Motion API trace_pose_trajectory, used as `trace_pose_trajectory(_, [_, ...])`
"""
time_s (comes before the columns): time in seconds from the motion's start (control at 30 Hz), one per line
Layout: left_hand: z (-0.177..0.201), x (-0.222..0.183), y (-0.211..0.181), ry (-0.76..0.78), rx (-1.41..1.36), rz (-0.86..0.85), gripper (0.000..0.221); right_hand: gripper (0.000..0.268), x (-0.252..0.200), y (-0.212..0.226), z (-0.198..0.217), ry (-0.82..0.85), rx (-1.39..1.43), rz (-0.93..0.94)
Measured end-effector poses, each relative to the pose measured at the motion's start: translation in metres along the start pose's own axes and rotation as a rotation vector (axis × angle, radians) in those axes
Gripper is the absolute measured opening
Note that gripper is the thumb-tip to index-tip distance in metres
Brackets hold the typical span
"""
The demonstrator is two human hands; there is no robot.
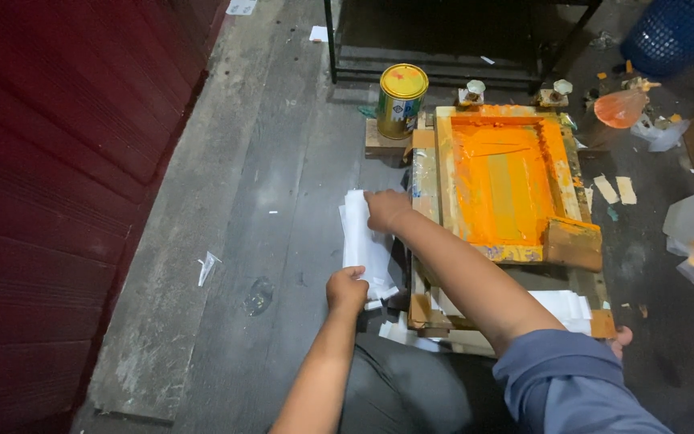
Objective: The person performs screen printing on plastic strips by placing each strip onto a base, lowering a screen, and spreading orange ink across it with a squeegee.
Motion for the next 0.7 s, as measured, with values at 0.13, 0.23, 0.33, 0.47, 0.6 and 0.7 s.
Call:
trace_pose_trajectory(0.13, [0.018,-0.026,-0.019,0.029,0.060,-0.019,0.048,0.075,-0.018,0.006,0.001,0.051,-0.114,0.050])
trace_pose_trajectory(0.23, [0.022,-0.027,-0.023,0.066,0.056,0.012,0.053,0.073,-0.073,0.017,0.040,0.021,-0.119,0.105])
trace_pose_trajectory(0.33, [0.020,-0.015,-0.022,0.092,0.132,0.010,0.058,0.072,-0.137,0.009,0.076,-0.054,0.007,0.210])
trace_pose_trajectory(0.47, [0.040,-0.048,-0.042,0.073,0.146,0.010,0.062,0.060,-0.207,-0.045,0.096,-0.353,0.153,0.250])
trace_pose_trajectory(0.6, [0.042,-0.044,-0.043,0.037,0.215,-0.051,0.061,0.060,-0.283,-0.116,0.108,-0.406,0.181,-0.016])
trace_pose_trajectory(0.7, [0.047,-0.060,-0.061,-0.036,0.224,-0.146,0.055,0.059,-0.318,-0.178,0.085,-0.491,0.335,-0.117])
Point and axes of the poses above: each hand's wrist, its own x-axis towards the middle knuckle, its own z-axis out of the back of the hand, y = z × x, the point moved 4 cm from there along x, towards the middle knuckle, and after that the axes turned 1 degree about -y, right-handed, at the moved point
